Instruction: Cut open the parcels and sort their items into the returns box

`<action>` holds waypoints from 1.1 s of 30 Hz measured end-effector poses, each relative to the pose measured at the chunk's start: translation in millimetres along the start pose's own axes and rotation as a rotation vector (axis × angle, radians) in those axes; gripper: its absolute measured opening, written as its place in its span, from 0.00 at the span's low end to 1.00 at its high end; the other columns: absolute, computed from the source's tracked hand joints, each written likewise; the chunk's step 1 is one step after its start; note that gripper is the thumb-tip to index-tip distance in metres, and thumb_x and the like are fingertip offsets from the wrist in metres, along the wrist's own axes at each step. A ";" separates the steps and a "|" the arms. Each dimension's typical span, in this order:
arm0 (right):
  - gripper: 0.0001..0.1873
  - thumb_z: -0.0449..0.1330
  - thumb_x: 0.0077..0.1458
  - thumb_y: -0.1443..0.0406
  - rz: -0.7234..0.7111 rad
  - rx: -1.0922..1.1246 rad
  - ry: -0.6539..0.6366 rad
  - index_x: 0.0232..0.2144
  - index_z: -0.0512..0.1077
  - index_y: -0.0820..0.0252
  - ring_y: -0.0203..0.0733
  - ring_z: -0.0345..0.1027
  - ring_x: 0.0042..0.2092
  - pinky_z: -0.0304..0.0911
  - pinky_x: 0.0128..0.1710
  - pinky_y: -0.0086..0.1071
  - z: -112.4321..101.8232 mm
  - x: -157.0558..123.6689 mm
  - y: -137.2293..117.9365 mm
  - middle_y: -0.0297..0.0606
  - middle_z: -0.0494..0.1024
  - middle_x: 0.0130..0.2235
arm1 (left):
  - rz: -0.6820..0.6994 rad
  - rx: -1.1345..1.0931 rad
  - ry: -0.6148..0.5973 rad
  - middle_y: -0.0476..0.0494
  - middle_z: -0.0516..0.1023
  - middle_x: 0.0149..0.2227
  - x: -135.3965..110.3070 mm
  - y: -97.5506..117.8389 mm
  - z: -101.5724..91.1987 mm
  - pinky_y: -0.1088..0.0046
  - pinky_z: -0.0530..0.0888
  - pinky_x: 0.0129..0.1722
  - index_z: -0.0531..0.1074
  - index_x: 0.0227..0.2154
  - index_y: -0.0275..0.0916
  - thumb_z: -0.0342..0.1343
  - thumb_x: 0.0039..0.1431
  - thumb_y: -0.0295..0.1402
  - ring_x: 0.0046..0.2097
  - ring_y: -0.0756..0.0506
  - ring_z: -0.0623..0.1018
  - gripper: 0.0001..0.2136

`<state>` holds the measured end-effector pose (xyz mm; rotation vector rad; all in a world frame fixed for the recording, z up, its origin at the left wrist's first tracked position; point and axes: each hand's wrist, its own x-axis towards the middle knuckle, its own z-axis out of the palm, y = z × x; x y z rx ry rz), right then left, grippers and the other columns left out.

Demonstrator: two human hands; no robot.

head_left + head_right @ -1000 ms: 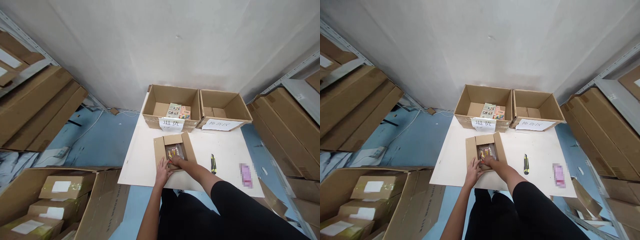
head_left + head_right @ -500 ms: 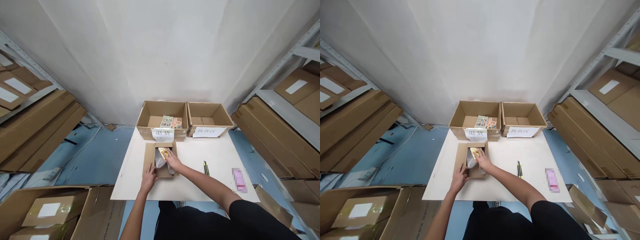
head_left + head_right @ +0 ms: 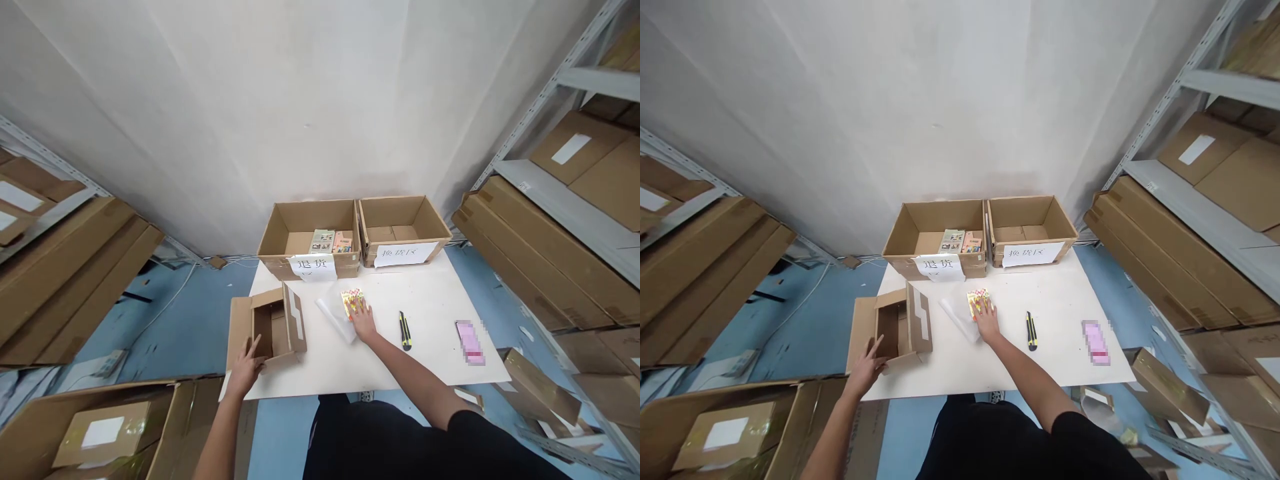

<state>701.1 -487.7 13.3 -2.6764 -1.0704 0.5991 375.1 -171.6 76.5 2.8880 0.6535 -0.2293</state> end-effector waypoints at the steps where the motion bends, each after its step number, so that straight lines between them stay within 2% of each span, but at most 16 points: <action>1: 0.42 0.54 0.60 0.71 0.025 -0.032 -0.157 0.74 0.50 0.52 0.62 0.27 0.76 0.37 0.69 0.63 19.7 -4.5 3.6 0.46 0.38 0.77 | -0.009 0.007 -0.002 0.42 0.65 0.70 -1.3 -0.1 -4.7 0.47 0.71 0.62 0.84 0.43 0.44 0.56 0.57 0.27 0.73 0.27 0.56 0.15; 3: 0.45 0.57 0.58 0.69 0.063 -0.067 -0.367 0.74 0.48 0.55 0.64 0.26 0.76 0.38 0.69 0.62 50.7 -12.5 10.6 0.48 0.36 0.77 | -0.037 0.013 0.053 0.36 0.69 0.67 -2.2 7.9 -15.5 0.49 0.70 0.63 0.81 0.50 0.41 0.53 0.55 0.23 0.71 0.29 0.60 0.22; 5: 0.46 0.58 0.57 0.66 0.087 -0.058 -0.420 0.75 0.47 0.57 0.65 0.27 0.76 0.40 0.69 0.58 67.5 -16.3 16.1 0.48 0.34 0.77 | -0.076 -0.012 0.184 0.33 0.72 0.64 1.0 31.0 -23.6 0.51 0.68 0.64 0.78 0.55 0.39 0.51 0.56 0.22 0.68 0.31 0.66 0.24; 7: 0.44 0.57 0.58 0.65 0.109 -0.029 -0.388 0.74 0.49 0.57 0.64 0.28 0.75 0.41 0.69 0.55 71.8 -15.2 19.3 0.47 0.35 0.77 | -0.104 -0.092 0.316 0.33 0.74 0.60 9.7 71.4 -22.3 0.54 0.69 0.63 0.74 0.60 0.40 0.49 0.62 0.26 0.63 0.34 0.71 0.24; 9: 0.43 0.56 0.59 0.64 0.131 -0.008 -0.378 0.74 0.49 0.56 0.62 0.30 0.76 0.41 0.69 0.53 69.7 -11.7 21.7 0.46 0.37 0.77 | -0.076 -0.205 0.310 0.34 0.77 0.57 23.1 124.2 -6.7 0.58 0.71 0.61 0.72 0.61 0.43 0.49 0.65 0.31 0.60 0.36 0.74 0.22; 11: 0.45 0.56 0.57 0.65 0.163 -0.014 -0.419 0.74 0.48 0.52 0.62 0.29 0.76 0.41 0.69 0.55 67.6 -9.5 25.0 0.43 0.34 0.77 | -0.005 -0.300 0.107 0.36 0.78 0.55 37.3 178.2 22.4 0.60 0.71 0.60 0.71 0.62 0.45 0.48 0.68 0.34 0.58 0.37 0.76 0.21; 13: 0.48 0.58 0.55 0.65 0.187 -0.040 -0.470 0.75 0.46 0.47 0.63 0.26 0.76 0.39 0.68 0.59 69.4 -10.4 30.0 0.37 0.29 0.77 | -0.067 -0.299 -0.236 0.34 0.78 0.56 48.6 221.1 59.7 0.60 0.71 0.57 0.69 0.63 0.44 0.49 0.67 0.39 0.57 0.36 0.77 0.23; 14: 0.50 0.58 0.53 0.65 0.201 -0.057 -0.478 0.75 0.45 0.45 0.64 0.24 0.76 0.38 0.68 0.61 71.8 -11.8 33.2 0.35 0.28 0.77 | -0.127 -0.267 -0.413 0.32 0.76 0.59 52.7 236.1 79.3 0.58 0.71 0.57 0.67 0.64 0.42 0.51 0.65 0.42 0.60 0.34 0.75 0.25; 16: 0.52 0.59 0.52 0.65 0.241 -0.083 -0.468 0.75 0.43 0.44 0.64 0.21 0.76 0.37 0.68 0.62 78.1 -15.3 40.4 0.34 0.26 0.77 | -0.200 -0.238 -0.514 0.24 0.65 0.68 58.9 254.1 116.2 0.53 0.69 0.59 0.63 0.67 0.35 0.55 0.62 0.44 0.68 0.27 0.66 0.32; 19: 0.52 0.59 0.53 0.64 0.308 -0.089 -0.478 0.75 0.41 0.46 0.63 0.21 0.76 0.40 0.68 0.61 86.1 -20.0 51.0 0.36 0.26 0.77 | -0.261 -0.219 -0.539 0.17 0.48 0.73 68.7 263.9 157.5 0.47 0.61 0.64 0.52 0.71 0.29 0.50 0.65 0.47 0.73 0.22 0.52 0.38; 21: 0.50 0.57 0.55 0.65 0.309 -0.083 -0.484 0.75 0.42 0.48 0.60 0.22 0.76 0.43 0.68 0.59 88.4 -22.6 56.8 0.37 0.27 0.77 | -0.218 -0.239 -0.474 0.15 0.49 0.73 77.5 267.5 171.7 0.44 0.57 0.65 0.51 0.71 0.26 0.47 0.68 0.45 0.73 0.21 0.53 0.36; 24: 0.48 0.56 0.56 0.66 0.295 -0.072 -0.487 0.75 0.43 0.47 0.59 0.25 0.76 0.45 0.68 0.56 88.6 -27.1 62.7 0.36 0.27 0.77 | -0.088 -0.301 -0.228 0.21 0.55 0.72 88.4 266.5 174.1 0.47 0.58 0.66 0.60 0.68 0.29 0.47 0.67 0.37 0.72 0.26 0.56 0.29; 27: 0.48 0.56 0.56 0.66 0.287 -0.047 -0.482 0.75 0.43 0.48 0.60 0.26 0.76 0.46 0.67 0.56 87.8 -31.7 64.8 0.37 0.27 0.77 | -0.103 -0.307 0.009 0.26 0.69 0.64 81.8 246.8 165.7 0.53 0.64 0.63 0.70 0.61 0.32 0.47 0.64 0.30 0.66 0.32 0.66 0.23; 29: 0.47 0.56 0.57 0.65 0.278 -0.023 -0.473 0.75 0.43 0.49 0.59 0.26 0.76 0.45 0.68 0.56 87.6 -33.4 63.6 0.38 0.27 0.77 | -0.119 -0.284 0.096 0.29 0.74 0.57 64.3 224.7 163.8 0.56 0.67 0.60 0.72 0.59 0.35 0.45 0.66 0.30 0.60 0.35 0.71 0.22; 31: 0.47 0.55 0.58 0.65 0.274 -0.011 -0.456 0.75 0.43 0.49 0.59 0.25 0.76 0.44 0.68 0.55 87.9 -33.6 60.0 0.38 0.26 0.76 | -0.132 -0.250 0.124 0.31 0.74 0.56 42.4 203.5 169.1 0.56 0.68 0.59 0.71 0.61 0.37 0.43 0.68 0.32 0.59 0.35 0.72 0.22; 33: 0.47 0.55 0.59 0.65 0.274 -0.015 -0.435 0.75 0.42 0.48 0.59 0.24 0.76 0.44 0.68 0.55 88.3 -32.3 54.7 0.38 0.26 0.76 | -0.231 -0.217 0.086 0.28 0.71 0.62 27.5 190.7 180.2 0.52 0.68 0.58 0.66 0.65 0.36 0.43 0.69 0.36 0.63 0.32 0.69 0.25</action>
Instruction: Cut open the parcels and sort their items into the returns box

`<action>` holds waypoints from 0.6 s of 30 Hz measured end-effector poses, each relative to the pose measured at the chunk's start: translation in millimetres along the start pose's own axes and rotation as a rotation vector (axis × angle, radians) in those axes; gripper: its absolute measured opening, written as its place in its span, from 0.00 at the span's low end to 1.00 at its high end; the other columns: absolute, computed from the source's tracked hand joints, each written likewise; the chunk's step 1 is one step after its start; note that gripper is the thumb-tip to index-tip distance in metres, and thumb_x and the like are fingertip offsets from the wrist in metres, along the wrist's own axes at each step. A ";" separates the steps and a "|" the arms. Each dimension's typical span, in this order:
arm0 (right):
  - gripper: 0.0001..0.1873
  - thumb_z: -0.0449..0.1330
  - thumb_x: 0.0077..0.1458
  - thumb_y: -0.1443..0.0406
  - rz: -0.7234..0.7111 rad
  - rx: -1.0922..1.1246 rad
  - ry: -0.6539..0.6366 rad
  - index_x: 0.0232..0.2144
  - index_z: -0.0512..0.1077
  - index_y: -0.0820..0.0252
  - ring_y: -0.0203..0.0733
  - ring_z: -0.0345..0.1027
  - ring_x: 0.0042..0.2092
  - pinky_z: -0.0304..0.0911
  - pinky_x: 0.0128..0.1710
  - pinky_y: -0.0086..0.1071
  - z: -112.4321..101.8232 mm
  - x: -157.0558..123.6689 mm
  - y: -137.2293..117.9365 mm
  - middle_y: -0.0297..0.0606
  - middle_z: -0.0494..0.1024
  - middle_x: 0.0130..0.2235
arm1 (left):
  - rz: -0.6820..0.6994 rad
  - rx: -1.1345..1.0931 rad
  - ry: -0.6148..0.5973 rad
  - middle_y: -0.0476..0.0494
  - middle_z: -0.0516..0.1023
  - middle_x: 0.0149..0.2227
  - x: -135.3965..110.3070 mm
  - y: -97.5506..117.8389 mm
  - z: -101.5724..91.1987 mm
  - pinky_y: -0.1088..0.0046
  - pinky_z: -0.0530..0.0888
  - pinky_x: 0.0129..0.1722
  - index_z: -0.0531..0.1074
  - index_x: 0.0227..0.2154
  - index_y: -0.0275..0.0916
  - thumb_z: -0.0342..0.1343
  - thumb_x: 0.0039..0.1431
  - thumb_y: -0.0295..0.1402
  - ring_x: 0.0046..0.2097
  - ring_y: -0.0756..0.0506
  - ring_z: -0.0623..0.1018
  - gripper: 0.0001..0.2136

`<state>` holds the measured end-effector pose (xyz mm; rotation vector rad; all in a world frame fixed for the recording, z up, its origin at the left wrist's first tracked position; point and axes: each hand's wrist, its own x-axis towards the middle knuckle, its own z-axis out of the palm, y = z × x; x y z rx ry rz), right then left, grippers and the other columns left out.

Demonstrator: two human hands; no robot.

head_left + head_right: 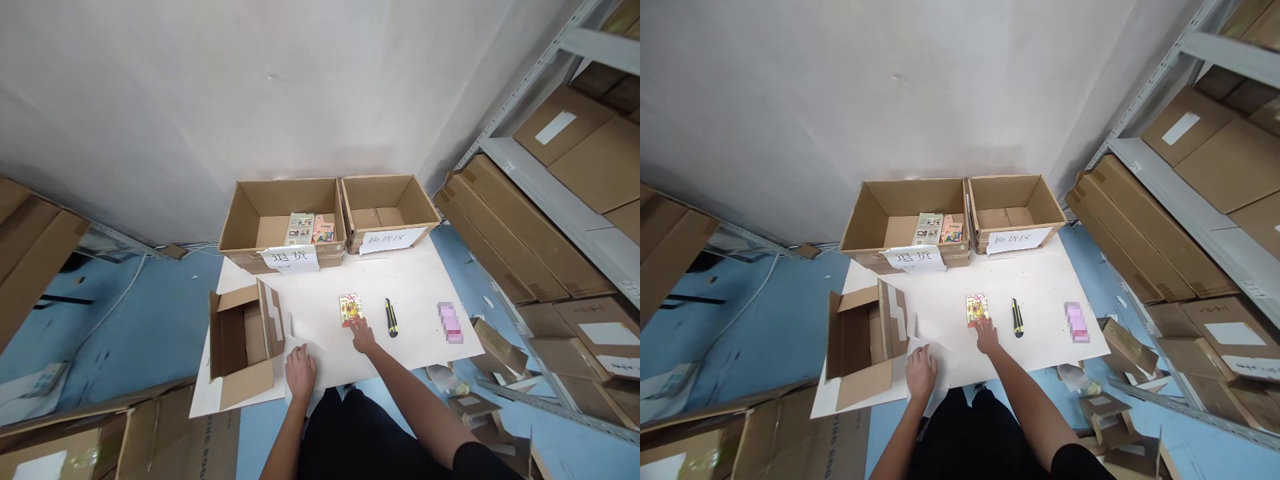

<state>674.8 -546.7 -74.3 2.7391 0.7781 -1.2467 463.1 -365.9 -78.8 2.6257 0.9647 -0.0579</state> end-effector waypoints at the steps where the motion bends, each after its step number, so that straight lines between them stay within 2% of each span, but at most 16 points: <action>1: 0.47 0.55 0.59 0.65 0.003 -0.006 0.007 0.75 0.41 0.47 0.58 0.24 0.76 0.44 0.68 0.54 -0.1 0.2 -3.0 0.37 0.25 0.76 | -0.046 0.015 -0.041 0.27 0.67 0.65 -1.2 -3.5 5.5 0.51 0.68 0.59 0.63 0.67 0.35 0.43 0.69 0.39 0.66 0.30 0.66 0.27; 3: 0.48 0.56 0.59 0.66 0.007 -0.019 0.011 0.76 0.39 0.47 0.58 0.22 0.76 0.43 0.68 0.54 -0.7 1.1 -8.4 0.37 0.24 0.76 | -0.051 0.021 -0.182 0.27 0.60 0.71 10.1 1.4 17.8 0.47 0.66 0.62 0.58 0.70 0.34 0.43 0.69 0.43 0.71 0.27 0.58 0.31; 4: 0.49 0.56 0.58 0.66 0.007 -0.023 0.011 0.75 0.39 0.46 0.58 0.22 0.76 0.42 0.68 0.55 -1.1 1.5 -10.4 0.36 0.24 0.76 | 0.008 0.010 -0.275 0.28 0.56 0.73 22.8 8.8 22.9 0.47 0.63 0.64 0.56 0.71 0.34 0.43 0.68 0.44 0.73 0.26 0.53 0.32; 6: 0.50 0.56 0.57 0.67 0.007 -0.024 0.003 0.75 0.38 0.46 0.57 0.20 0.76 0.41 0.68 0.55 -2.4 2.0 -12.6 0.36 0.23 0.76 | 0.118 -0.014 -0.420 0.31 0.47 0.76 58.9 28.1 28.1 0.44 0.56 0.68 0.54 0.72 0.35 0.43 0.68 0.45 0.75 0.26 0.45 0.33; 8: 0.50 0.56 0.57 0.68 0.008 -0.023 -0.006 0.75 0.37 0.46 0.57 0.20 0.76 0.41 0.68 0.56 -4.1 1.7 -13.0 0.35 0.22 0.76 | 0.145 -0.045 -0.491 0.32 0.41 0.77 100.7 46.2 25.3 0.42 0.53 0.68 0.51 0.73 0.36 0.43 0.67 0.46 0.75 0.26 0.41 0.35; 10: 0.50 0.55 0.56 0.69 0.005 -0.020 -0.016 0.75 0.38 0.46 0.57 0.20 0.76 0.42 0.68 0.56 -5.5 0.6 -12.7 0.36 0.23 0.76 | 0.208 -0.127 -0.517 0.32 0.45 0.76 136.1 57.5 16.9 0.44 0.54 0.68 0.53 0.72 0.37 0.47 0.65 0.44 0.75 0.27 0.43 0.35; 12: 0.49 0.54 0.56 0.70 -0.010 -0.007 -0.019 0.75 0.40 0.48 0.58 0.22 0.76 0.44 0.68 0.55 -5.9 -0.9 -12.1 0.37 0.25 0.76 | 0.241 -0.182 -0.490 0.32 0.50 0.75 156.2 63.6 7.8 0.47 0.55 0.69 0.56 0.71 0.37 0.51 0.62 0.40 0.75 0.29 0.47 0.34; 15: 0.49 0.53 0.56 0.71 -0.050 0.052 0.075 0.76 0.41 0.49 0.57 0.26 0.76 0.48 0.68 0.52 -3.0 -3.4 -9.9 0.37 0.29 0.77 | 0.198 -0.271 -0.385 0.31 0.59 0.72 155.7 75.9 3.0 0.53 0.57 0.69 0.60 0.69 0.36 0.51 0.61 0.33 0.73 0.33 0.55 0.32; 18: 0.50 0.53 0.55 0.72 -0.068 0.104 0.135 0.76 0.39 0.50 0.55 0.29 0.76 0.51 0.67 0.49 1.4 -4.9 -5.0 0.36 0.33 0.77 | 0.126 -0.376 -0.368 0.33 0.75 0.61 140.3 101.2 12.4 0.61 0.67 0.61 0.69 0.62 0.38 0.50 0.61 0.30 0.63 0.38 0.72 0.25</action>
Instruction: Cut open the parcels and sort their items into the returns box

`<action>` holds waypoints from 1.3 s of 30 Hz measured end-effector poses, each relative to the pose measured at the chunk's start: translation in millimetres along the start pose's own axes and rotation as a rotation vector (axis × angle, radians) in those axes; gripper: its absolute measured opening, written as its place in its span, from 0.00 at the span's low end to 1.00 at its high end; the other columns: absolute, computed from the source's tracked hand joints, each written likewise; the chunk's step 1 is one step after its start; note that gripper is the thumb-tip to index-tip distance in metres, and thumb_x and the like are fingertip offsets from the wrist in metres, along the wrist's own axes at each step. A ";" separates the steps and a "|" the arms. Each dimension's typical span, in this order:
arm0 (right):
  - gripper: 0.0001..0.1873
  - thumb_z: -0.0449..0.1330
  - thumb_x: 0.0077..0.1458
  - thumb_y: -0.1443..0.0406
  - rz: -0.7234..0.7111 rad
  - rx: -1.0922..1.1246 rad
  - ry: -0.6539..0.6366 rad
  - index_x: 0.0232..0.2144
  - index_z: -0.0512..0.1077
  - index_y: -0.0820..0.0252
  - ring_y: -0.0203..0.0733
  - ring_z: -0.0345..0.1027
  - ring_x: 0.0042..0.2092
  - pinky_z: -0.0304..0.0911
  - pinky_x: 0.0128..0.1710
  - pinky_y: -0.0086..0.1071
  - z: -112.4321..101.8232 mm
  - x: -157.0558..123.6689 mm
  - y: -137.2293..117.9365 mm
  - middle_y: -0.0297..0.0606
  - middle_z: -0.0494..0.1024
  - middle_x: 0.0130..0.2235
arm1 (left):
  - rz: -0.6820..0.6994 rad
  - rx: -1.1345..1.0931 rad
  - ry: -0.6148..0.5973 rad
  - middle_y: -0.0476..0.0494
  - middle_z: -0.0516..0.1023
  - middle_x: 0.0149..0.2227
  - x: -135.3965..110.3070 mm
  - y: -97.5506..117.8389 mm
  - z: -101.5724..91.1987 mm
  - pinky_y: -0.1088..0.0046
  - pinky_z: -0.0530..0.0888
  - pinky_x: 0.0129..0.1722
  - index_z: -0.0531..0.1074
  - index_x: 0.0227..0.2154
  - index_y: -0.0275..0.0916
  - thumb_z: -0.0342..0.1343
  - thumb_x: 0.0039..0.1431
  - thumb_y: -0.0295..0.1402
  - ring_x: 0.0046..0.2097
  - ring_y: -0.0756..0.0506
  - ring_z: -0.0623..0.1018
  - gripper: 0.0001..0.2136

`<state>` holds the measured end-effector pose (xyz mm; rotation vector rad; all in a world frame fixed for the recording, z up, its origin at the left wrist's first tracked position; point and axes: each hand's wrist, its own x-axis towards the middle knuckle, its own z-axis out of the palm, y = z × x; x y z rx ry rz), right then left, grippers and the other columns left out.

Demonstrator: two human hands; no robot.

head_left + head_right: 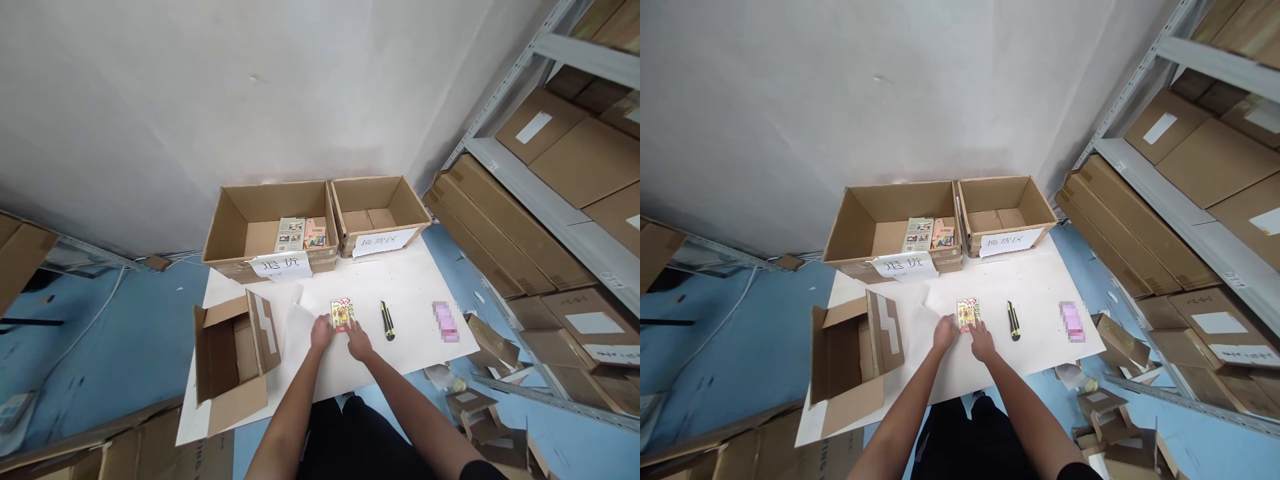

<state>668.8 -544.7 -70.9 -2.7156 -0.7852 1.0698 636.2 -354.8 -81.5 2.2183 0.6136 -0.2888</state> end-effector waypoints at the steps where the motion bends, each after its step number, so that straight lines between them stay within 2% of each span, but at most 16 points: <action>1: 0.51 0.53 0.54 0.73 0.001 0.005 -0.028 0.76 0.39 0.50 0.56 0.29 0.76 0.52 0.67 0.49 0.4 -0.4 2.2 0.37 0.34 0.77 | -0.022 -0.033 -0.014 0.35 0.78 0.56 0.6 7.3 8.6 0.64 0.70 0.56 0.72 0.58 0.38 0.50 0.61 0.30 0.57 0.39 0.76 0.22; 4: 0.52 0.54 0.53 0.73 -0.003 0.019 -0.122 0.76 0.39 0.50 0.55 0.29 0.76 0.50 0.68 0.50 -3.4 -0.8 9.8 0.37 0.35 0.77 | -0.108 -0.123 -0.036 0.39 0.82 0.48 11.4 24.7 26.8 0.70 0.73 0.45 0.74 0.54 0.37 0.53 0.59 0.30 0.47 0.42 0.80 0.19; 8: 0.50 0.53 0.54 0.72 0.011 0.167 -0.153 0.76 0.40 0.51 0.53 0.31 0.76 0.52 0.69 0.48 -16.5 -2.6 20.7 0.36 0.40 0.77 | -0.170 -0.231 -0.042 0.45 0.82 0.41 23.3 39.4 28.5 0.72 0.73 0.42 0.75 0.49 0.38 0.58 0.55 0.31 0.43 0.45 0.80 0.17; 10: 0.48 0.53 0.56 0.69 0.027 0.312 -0.112 0.76 0.43 0.52 0.52 0.38 0.76 0.52 0.69 0.46 -24.5 -4.4 24.9 0.37 0.48 0.76 | -0.149 -0.286 -0.052 0.48 0.81 0.36 19.2 47.7 23.4 0.72 0.73 0.42 0.76 0.44 0.39 0.60 0.53 0.31 0.40 0.46 0.79 0.15; 12: 0.44 0.53 0.59 0.64 0.069 0.472 0.026 0.75 0.46 0.54 0.52 0.47 0.74 0.53 0.69 0.44 -35.9 -6.0 27.2 0.41 0.57 0.73 | -0.100 -0.342 -0.048 0.49 0.80 0.35 9.9 57.4 14.1 0.71 0.74 0.42 0.76 0.42 0.38 0.61 0.52 0.32 0.39 0.47 0.78 0.13; 14: 0.42 0.54 0.61 0.58 0.127 0.645 0.178 0.74 0.49 0.56 0.53 0.57 0.70 0.58 0.66 0.45 -54.2 -7.8 26.9 0.47 0.63 0.70 | -0.031 -0.398 -0.037 0.48 0.79 0.38 -0.9 67.1 -2.2 0.71 0.74 0.43 0.76 0.43 0.39 0.61 0.53 0.33 0.40 0.47 0.78 0.14; 16: 0.43 0.56 0.61 0.52 0.103 0.855 0.248 0.73 0.51 0.58 0.55 0.68 0.63 0.65 0.60 0.47 -81.7 -11.2 23.9 0.51 0.70 0.64 | 0.043 -0.444 -0.032 0.46 0.79 0.43 -10.2 76.3 -27.9 0.71 0.76 0.42 0.76 0.47 0.40 0.61 0.54 0.36 0.40 0.48 0.78 0.17; 18: 0.43 0.60 0.56 0.50 -0.046 1.065 0.253 0.69 0.57 0.58 0.53 0.76 0.53 0.69 0.54 0.47 -117.6 -18.4 17.8 0.48 0.79 0.53 | 0.118 -0.551 -0.043 0.45 0.78 0.46 -18.0 86.4 -62.6 0.70 0.77 0.39 0.74 0.51 0.41 0.64 0.53 0.40 0.38 0.48 0.79 0.22; 21: 0.38 0.70 0.48 0.50 -0.331 1.276 0.259 0.58 0.68 0.56 0.49 0.78 0.45 0.72 0.48 0.44 -178.4 -38.5 2.4 0.38 0.81 0.40 | 0.211 -0.817 -0.061 0.44 0.77 0.46 -31.9 107.5 -122.2 0.67 0.79 0.39 0.71 0.56 0.42 0.69 0.49 0.46 0.40 0.46 0.80 0.31; 24: 0.35 0.74 0.44 0.52 -0.517 1.372 0.206 0.52 0.71 0.53 0.48 0.78 0.45 0.73 0.40 0.37 -230.4 -66.1 -17.9 0.39 0.81 0.46 | 0.279 -0.961 -0.037 0.43 0.77 0.47 -51.8 133.8 -172.2 0.64 0.80 0.43 0.70 0.57 0.43 0.72 0.47 0.47 0.44 0.44 0.81 0.35; 26: 0.35 0.75 0.44 0.53 -0.576 1.398 0.143 0.53 0.71 0.52 0.48 0.79 0.46 0.73 0.36 0.34 -253.9 -83.5 -29.6 0.41 0.81 0.50 | 0.316 -0.984 -0.027 0.41 0.77 0.48 -65.5 149.4 -194.0 0.62 0.80 0.44 0.70 0.57 0.43 0.72 0.47 0.46 0.45 0.43 0.81 0.35; 29: 0.35 0.75 0.43 0.53 -0.591 1.417 0.095 0.52 0.70 0.52 0.49 0.80 0.45 0.74 0.34 0.33 -273.7 -101.4 -39.0 0.41 0.83 0.48 | 0.340 -0.946 -0.010 0.40 0.78 0.49 -80.8 166.7 -212.6 0.62 0.80 0.44 0.71 0.58 0.42 0.73 0.47 0.46 0.45 0.43 0.81 0.35; 32: 0.35 0.76 0.43 0.53 -0.579 1.428 0.131 0.52 0.71 0.53 0.49 0.81 0.43 0.75 0.35 0.36 -284.6 -109.5 -41.4 0.41 0.84 0.46 | 0.346 -0.807 0.210 0.41 0.80 0.46 -90.7 183.6 -221.3 0.61 0.80 0.46 0.76 0.54 0.41 0.73 0.45 0.46 0.44 0.43 0.81 0.33; 34: 0.34 0.75 0.44 0.53 -0.599 1.413 0.199 0.52 0.72 0.53 0.49 0.81 0.43 0.75 0.37 0.38 -289.6 -112.5 -44.4 0.43 0.83 0.50 | 0.374 -0.692 0.355 0.42 0.80 0.44 -97.3 199.2 -221.9 0.61 0.79 0.48 0.78 0.52 0.41 0.71 0.48 0.46 0.44 0.43 0.80 0.28; 36: 0.34 0.74 0.46 0.54 -0.670 1.365 0.236 0.55 0.72 0.52 0.50 0.80 0.46 0.76 0.42 0.42 -292.0 -115.6 -50.9 0.45 0.79 0.57 | 0.444 -0.621 0.366 0.41 0.80 0.47 -104.5 217.6 -218.3 0.61 0.79 0.49 0.77 0.55 0.43 0.68 0.52 0.44 0.45 0.43 0.81 0.27; 39: 0.37 0.72 0.48 0.58 -0.803 1.259 0.204 0.60 0.71 0.50 0.53 0.73 0.58 0.72 0.52 0.47 -291.4 -120.8 -63.8 0.45 0.73 0.63 | 0.559 -0.587 0.348 0.40 0.78 0.55 -113.6 240.9 -211.8 0.62 0.78 0.51 0.75 0.59 0.46 0.66 0.56 0.42 0.51 0.42 0.80 0.27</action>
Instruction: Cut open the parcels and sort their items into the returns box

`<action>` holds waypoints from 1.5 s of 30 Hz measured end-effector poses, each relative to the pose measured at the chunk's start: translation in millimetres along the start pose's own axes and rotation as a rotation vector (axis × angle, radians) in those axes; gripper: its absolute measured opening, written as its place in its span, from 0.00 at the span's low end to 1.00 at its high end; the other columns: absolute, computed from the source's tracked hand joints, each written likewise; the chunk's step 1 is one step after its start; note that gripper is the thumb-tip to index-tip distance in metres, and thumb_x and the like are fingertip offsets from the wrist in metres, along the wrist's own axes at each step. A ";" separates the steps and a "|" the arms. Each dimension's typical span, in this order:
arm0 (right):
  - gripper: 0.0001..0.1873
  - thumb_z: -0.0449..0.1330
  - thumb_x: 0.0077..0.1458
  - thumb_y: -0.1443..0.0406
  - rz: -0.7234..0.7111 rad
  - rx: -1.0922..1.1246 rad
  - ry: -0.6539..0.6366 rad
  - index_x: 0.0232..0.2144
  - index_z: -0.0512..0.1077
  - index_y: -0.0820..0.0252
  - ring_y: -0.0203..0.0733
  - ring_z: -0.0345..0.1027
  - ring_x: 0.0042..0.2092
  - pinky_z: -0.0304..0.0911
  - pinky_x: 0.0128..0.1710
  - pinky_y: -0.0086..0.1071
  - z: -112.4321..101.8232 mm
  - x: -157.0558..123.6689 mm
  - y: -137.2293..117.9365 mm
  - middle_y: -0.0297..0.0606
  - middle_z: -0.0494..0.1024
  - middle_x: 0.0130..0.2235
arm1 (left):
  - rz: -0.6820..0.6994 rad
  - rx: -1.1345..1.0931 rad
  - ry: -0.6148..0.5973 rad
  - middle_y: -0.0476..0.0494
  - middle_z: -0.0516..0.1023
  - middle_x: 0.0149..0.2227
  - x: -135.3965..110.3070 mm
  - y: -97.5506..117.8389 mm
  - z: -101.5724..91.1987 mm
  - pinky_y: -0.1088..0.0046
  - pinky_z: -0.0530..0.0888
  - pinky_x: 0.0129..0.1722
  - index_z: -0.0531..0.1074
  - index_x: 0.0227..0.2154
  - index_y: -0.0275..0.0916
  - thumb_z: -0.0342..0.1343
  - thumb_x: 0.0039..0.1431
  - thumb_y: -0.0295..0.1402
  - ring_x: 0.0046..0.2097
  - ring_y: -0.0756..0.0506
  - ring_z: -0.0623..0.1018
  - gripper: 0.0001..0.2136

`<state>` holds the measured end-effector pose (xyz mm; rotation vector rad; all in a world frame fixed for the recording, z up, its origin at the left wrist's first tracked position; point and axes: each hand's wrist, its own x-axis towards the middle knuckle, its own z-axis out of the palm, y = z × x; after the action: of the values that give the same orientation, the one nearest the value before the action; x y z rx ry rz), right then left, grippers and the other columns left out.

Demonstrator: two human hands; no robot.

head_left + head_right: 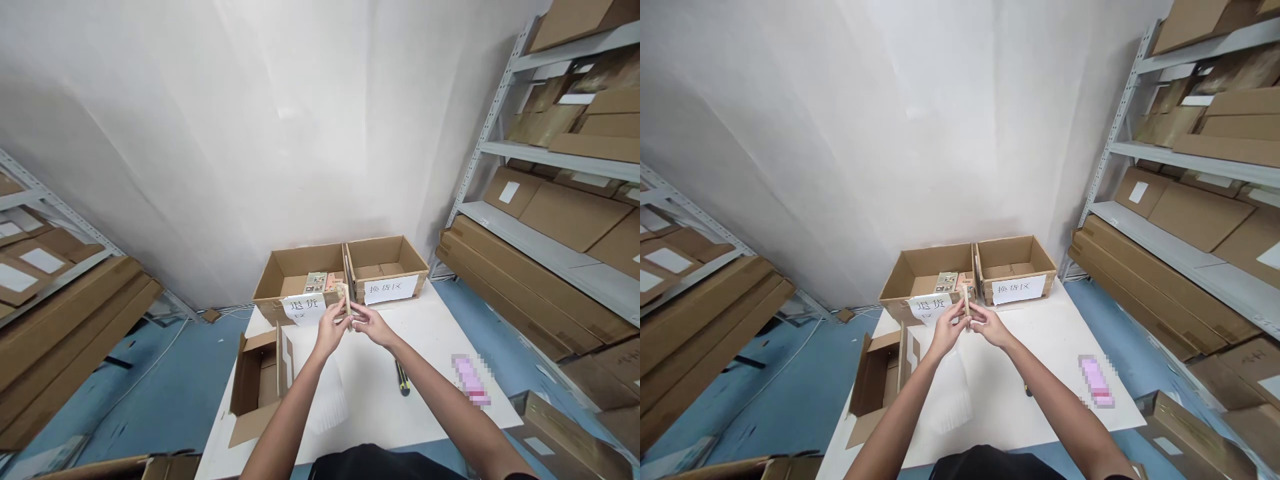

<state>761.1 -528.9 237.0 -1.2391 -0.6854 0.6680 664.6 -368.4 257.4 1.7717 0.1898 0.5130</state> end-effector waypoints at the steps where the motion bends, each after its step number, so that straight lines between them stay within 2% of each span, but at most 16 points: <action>1: 0.37 0.71 0.49 0.58 -0.016 -0.023 -0.037 0.62 0.71 0.50 0.54 0.70 0.62 0.70 0.55 0.48 3.4 0.2 -0.9 0.44 0.72 0.64 | 0.021 -0.006 0.014 0.39 0.78 0.56 0.2 4.2 2.5 0.62 0.78 0.52 0.75 0.59 0.45 0.65 0.56 0.42 0.53 0.41 0.80 0.27; 3: 0.35 0.69 0.51 0.58 -0.050 -0.099 -0.026 0.62 0.71 0.48 0.55 0.64 0.66 0.67 0.58 0.49 5.8 1.2 -2.9 0.43 0.70 0.66 | 0.015 -0.063 0.052 0.38 0.78 0.57 1.6 9.9 -0.3 0.61 0.78 0.53 0.75 0.59 0.43 0.65 0.57 0.43 0.54 0.40 0.79 0.27; 5: 0.34 0.68 0.52 0.58 -0.067 -0.185 0.130 0.61 0.71 0.48 0.55 0.63 0.66 0.66 0.59 0.51 1.7 3.3 -6.1 0.42 0.70 0.66 | -0.050 -0.184 0.034 0.36 0.79 0.57 3.9 13.4 -11.5 0.59 0.79 0.52 0.73 0.62 0.42 0.66 0.55 0.45 0.52 0.39 0.81 0.31; 7: 0.36 0.70 0.50 0.56 -0.061 -0.201 0.289 0.61 0.71 0.49 0.55 0.66 0.63 0.67 0.58 0.51 -6.0 5.9 -10.9 0.44 0.72 0.64 | -0.123 -0.304 -0.036 0.35 0.79 0.58 5.9 15.8 -25.8 0.58 0.81 0.48 0.70 0.64 0.41 0.69 0.53 0.46 0.50 0.38 0.81 0.36; 8: 0.37 0.71 0.48 0.56 -0.051 -0.166 0.306 0.61 0.71 0.50 0.54 0.69 0.60 0.68 0.57 0.51 -9.8 7.0 -13.9 0.44 0.74 0.61 | -0.154 -0.345 -0.069 0.35 0.79 0.57 6.6 16.6 -32.3 0.59 0.81 0.46 0.70 0.65 0.41 0.70 0.52 0.46 0.49 0.38 0.82 0.37; 12: 0.34 0.71 0.47 0.57 0.013 0.043 0.122 0.57 0.71 0.54 0.47 0.78 0.45 0.73 0.47 0.44 -16.2 6.8 -27.6 0.41 0.82 0.47 | -0.218 -0.376 -0.044 0.36 0.83 0.51 8.0 16.9 -45.8 0.63 0.81 0.42 0.72 0.62 0.40 0.74 0.47 0.45 0.45 0.40 0.82 0.39; 14: 0.32 0.71 0.47 0.58 0.042 0.085 0.109 0.55 0.71 0.54 0.45 0.78 0.42 0.74 0.43 0.41 -14.7 4.6 -33.6 0.39 0.83 0.44 | -0.226 -0.352 -0.003 0.37 0.84 0.48 8.6 16.5 -45.5 0.62 0.80 0.43 0.73 0.62 0.40 0.74 0.46 0.45 0.44 0.40 0.82 0.39; 19: 0.30 0.72 0.47 0.58 0.029 0.102 0.112 0.52 0.71 0.54 0.46 0.79 0.42 0.74 0.42 0.41 -6.4 3.9 -38.7 0.39 0.84 0.43 | -0.083 -0.090 0.169 0.39 0.80 0.55 6.7 20.9 -28.9 0.62 0.79 0.50 0.79 0.56 0.44 0.70 0.51 0.45 0.54 0.38 0.79 0.29; 23: 0.29 0.71 0.50 0.57 -0.087 0.073 0.088 0.54 0.72 0.53 0.48 0.79 0.47 0.73 0.49 0.45 6.8 9.5 -38.8 0.41 0.83 0.47 | 0.032 0.075 0.088 0.40 0.73 0.62 1.7 27.3 -8.0 0.64 0.78 0.53 0.76 0.58 0.47 0.69 0.54 0.44 0.62 0.37 0.73 0.28; 26: 0.28 0.71 0.52 0.56 -0.151 0.049 0.047 0.54 0.74 0.53 0.50 0.77 0.53 0.70 0.56 0.48 17.3 13.5 -42.5 0.42 0.83 0.51 | 0.053 0.101 0.063 0.38 0.69 0.65 0.3 30.2 -4.8 0.63 0.77 0.55 0.73 0.61 0.46 0.69 0.54 0.44 0.65 0.35 0.70 0.31; 34: 0.25 0.67 0.55 0.52 0.005 0.040 -0.036 0.52 0.79 0.54 0.54 0.76 0.55 0.72 0.53 0.49 31.7 26.0 -36.1 0.46 0.82 0.53 | -0.026 -0.048 -0.046 0.37 0.75 0.58 6.1 30.5 -41.7 0.57 0.76 0.57 0.75 0.56 0.44 0.69 0.54 0.45 0.60 0.37 0.75 0.27; 37: 0.26 0.69 0.53 0.53 -0.037 -0.041 0.168 0.53 0.77 0.54 0.51 0.76 0.52 0.72 0.52 0.47 29.8 36.5 -25.0 0.45 0.82 0.52 | -0.133 -0.271 -0.047 0.35 0.79 0.56 11.1 25.0 -50.6 0.56 0.76 0.56 0.73 0.56 0.40 0.69 0.55 0.44 0.56 0.37 0.79 0.28; 39: 0.31 0.72 0.48 0.54 -0.050 -0.123 0.350 0.55 0.75 0.52 0.50 0.75 0.51 0.73 0.50 0.45 24.5 43.3 -20.4 0.45 0.81 0.52 | -0.183 -0.398 -0.016 0.35 0.80 0.55 14.8 19.7 -52.6 0.54 0.77 0.56 0.71 0.58 0.40 0.71 0.53 0.43 0.54 0.36 0.80 0.31; 40: 0.34 0.73 0.45 0.55 -0.038 -0.136 0.379 0.56 0.74 0.52 0.49 0.75 0.51 0.73 0.50 0.44 21.0 46.0 -19.4 0.45 0.80 0.54 | -0.198 -0.444 -0.010 0.35 0.80 0.55 16.6 17.0 -52.9 0.54 0.77 0.55 0.69 0.59 0.41 0.71 0.52 0.43 0.54 0.36 0.81 0.32; 42: 0.37 0.74 0.44 0.55 0.018 -0.072 0.280 0.57 0.72 0.51 0.49 0.75 0.52 0.73 0.48 0.43 13.6 49.4 -19.6 0.45 0.79 0.55 | -0.215 -0.486 -0.029 0.35 0.80 0.55 19.9 12.7 -53.2 0.55 0.77 0.54 0.69 0.59 0.41 0.72 0.51 0.42 0.53 0.37 0.81 0.33; 45: 0.33 0.74 0.46 0.54 0.105 0.084 0.096 0.54 0.74 0.54 0.48 0.78 0.47 0.73 0.43 0.39 4.9 50.4 -20.9 0.44 0.82 0.51 | -0.213 -0.434 -0.083 0.36 0.79 0.56 24.6 9.3 -57.9 0.59 0.77 0.54 0.71 0.58 0.41 0.72 0.51 0.40 0.54 0.38 0.80 0.32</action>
<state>790.7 -491.2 263.5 -1.2275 -0.5107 0.7120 659.9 -310.2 282.7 1.3282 0.1903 0.2979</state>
